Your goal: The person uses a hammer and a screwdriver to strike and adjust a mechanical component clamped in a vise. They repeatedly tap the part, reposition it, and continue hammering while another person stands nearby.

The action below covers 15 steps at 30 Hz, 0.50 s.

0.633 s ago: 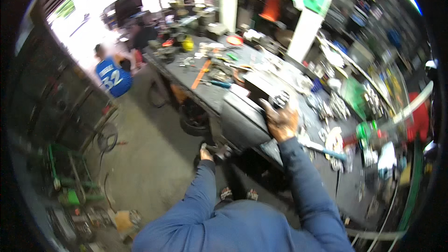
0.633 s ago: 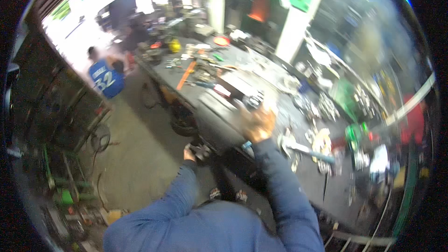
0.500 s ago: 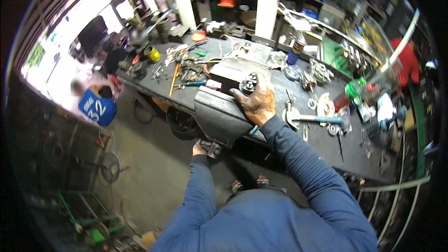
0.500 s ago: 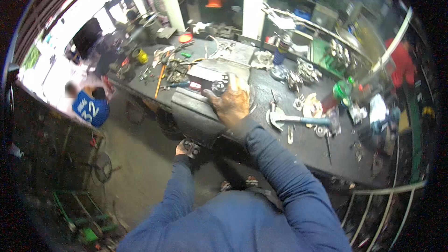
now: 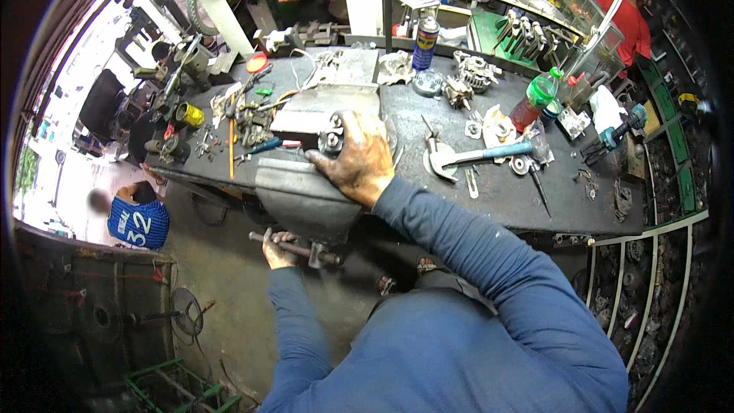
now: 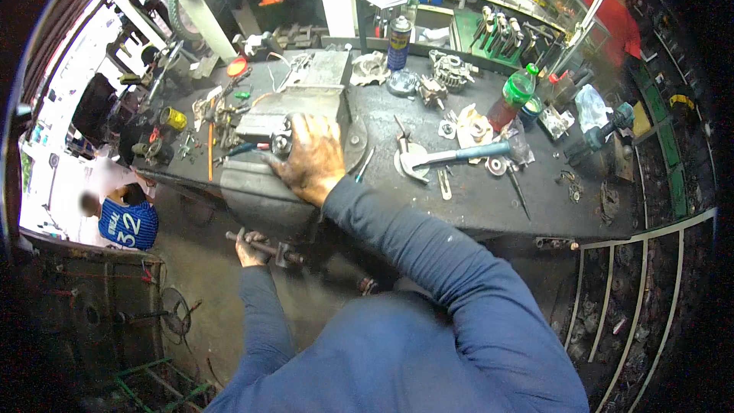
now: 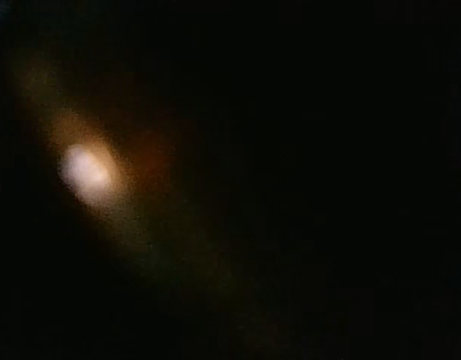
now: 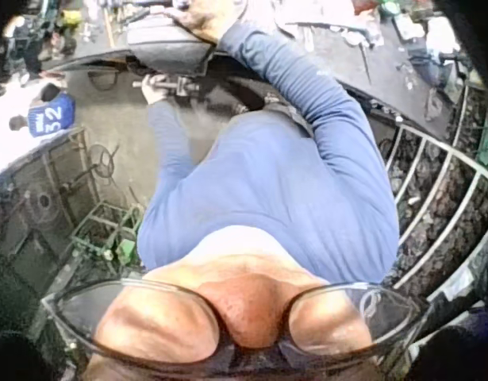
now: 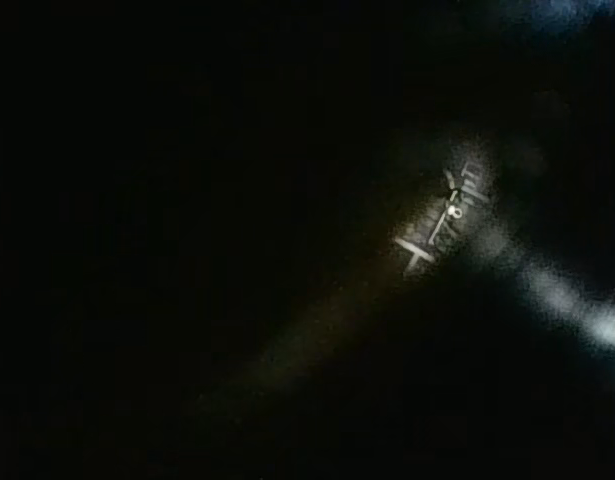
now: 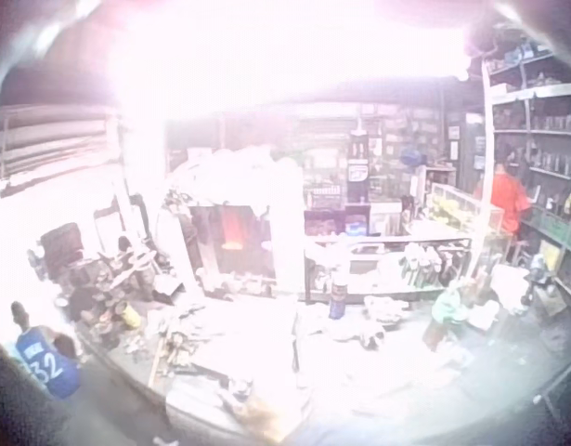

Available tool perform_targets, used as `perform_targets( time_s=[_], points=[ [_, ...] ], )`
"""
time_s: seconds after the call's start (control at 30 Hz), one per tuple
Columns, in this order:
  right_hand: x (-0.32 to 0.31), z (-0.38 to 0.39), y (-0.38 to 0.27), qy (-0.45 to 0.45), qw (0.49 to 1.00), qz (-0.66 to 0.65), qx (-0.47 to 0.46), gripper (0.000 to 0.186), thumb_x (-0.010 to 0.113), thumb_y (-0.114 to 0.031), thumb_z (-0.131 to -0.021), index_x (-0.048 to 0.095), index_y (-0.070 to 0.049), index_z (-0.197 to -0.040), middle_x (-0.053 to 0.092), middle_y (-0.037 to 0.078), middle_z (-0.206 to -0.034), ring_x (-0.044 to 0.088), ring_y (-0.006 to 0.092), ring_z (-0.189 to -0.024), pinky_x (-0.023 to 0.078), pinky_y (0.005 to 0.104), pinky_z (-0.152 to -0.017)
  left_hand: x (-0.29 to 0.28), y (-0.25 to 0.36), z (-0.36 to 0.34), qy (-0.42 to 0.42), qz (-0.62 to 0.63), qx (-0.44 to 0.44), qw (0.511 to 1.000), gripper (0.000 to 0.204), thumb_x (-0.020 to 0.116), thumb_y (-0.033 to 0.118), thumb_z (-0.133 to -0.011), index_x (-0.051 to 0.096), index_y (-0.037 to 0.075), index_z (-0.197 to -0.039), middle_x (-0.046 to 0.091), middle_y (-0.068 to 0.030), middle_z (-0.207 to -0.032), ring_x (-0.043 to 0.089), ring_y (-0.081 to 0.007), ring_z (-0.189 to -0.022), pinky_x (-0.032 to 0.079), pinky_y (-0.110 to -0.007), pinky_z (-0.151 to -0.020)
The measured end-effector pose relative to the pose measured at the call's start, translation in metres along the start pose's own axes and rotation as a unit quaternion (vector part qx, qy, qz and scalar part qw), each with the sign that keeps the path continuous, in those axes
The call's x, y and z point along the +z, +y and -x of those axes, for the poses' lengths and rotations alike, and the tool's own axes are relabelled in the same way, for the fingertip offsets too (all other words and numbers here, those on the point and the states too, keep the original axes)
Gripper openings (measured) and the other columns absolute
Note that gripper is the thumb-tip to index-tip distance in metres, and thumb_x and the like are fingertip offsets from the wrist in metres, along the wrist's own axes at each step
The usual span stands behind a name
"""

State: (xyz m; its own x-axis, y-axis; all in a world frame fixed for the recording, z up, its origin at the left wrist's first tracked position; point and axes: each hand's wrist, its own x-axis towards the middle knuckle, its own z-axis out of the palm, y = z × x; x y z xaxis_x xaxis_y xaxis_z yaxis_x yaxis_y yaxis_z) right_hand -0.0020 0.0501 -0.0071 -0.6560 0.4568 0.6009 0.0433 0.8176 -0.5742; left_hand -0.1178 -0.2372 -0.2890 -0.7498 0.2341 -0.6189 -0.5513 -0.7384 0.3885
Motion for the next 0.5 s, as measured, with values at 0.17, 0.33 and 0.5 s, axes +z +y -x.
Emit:
perform_targets(
  time_s=[0.17, 0.33, 0.5],
  points=[
    [-0.002, -0.002, 0.0, -0.034, 0.998, -0.05, -0.015, 0.082, 0.09, -0.049, -0.073, 0.056, 0.001, -0.128, 0.062, 0.024, -0.12, 0.057, 0.0422, -0.117, 0.042, 0.0506, -0.102, -0.018, -0.025, 0.041, 0.082, -0.099, 0.016, 0.992, 0.058, 0.045, 0.065, -0.102, 0.065, 0.01, -0.106, 0.068, -0.0034, -0.095, 0.062, -0.022, -0.076, 0.052, -0.045, -0.068],
    [-0.047, 0.003, 0.047, -0.038, 0.929, -0.368, -0.012, 0.081, 0.08, -0.023, -0.09, 0.037, -0.003, -0.156, 0.051, 0.021, -0.141, 0.056, 0.0306, -0.125, 0.051, 0.0438, -0.103, -0.121, -0.09, 0.066, 0.162, -0.614, -0.097, 0.766, 0.047, 0.062, 0.04, -0.101, 0.069, -0.001, -0.122, 0.075, -0.013, -0.111, 0.07, -0.0339, -0.101, 0.057, -0.048, -0.085],
    [-0.12, 0.083, 0.26, -0.102, 0.986, 0.131, -0.027, 0.05, 0.078, -0.019, -0.086, 0.062, 0.001, -0.129, 0.064, 0.028, -0.125, 0.061, 0.0465, -0.117, 0.05, 0.0497, -0.102, 0.024, -0.171, 0.193, -0.156, -0.757, 0.025, 0.633, 0.032, 0.077, 0.026, -0.091, 0.07, 0.001, -0.109, 0.074, -0.0189, -0.104, 0.072, -0.0322, -0.1, 0.055, -0.041, -0.091]
  ],
)
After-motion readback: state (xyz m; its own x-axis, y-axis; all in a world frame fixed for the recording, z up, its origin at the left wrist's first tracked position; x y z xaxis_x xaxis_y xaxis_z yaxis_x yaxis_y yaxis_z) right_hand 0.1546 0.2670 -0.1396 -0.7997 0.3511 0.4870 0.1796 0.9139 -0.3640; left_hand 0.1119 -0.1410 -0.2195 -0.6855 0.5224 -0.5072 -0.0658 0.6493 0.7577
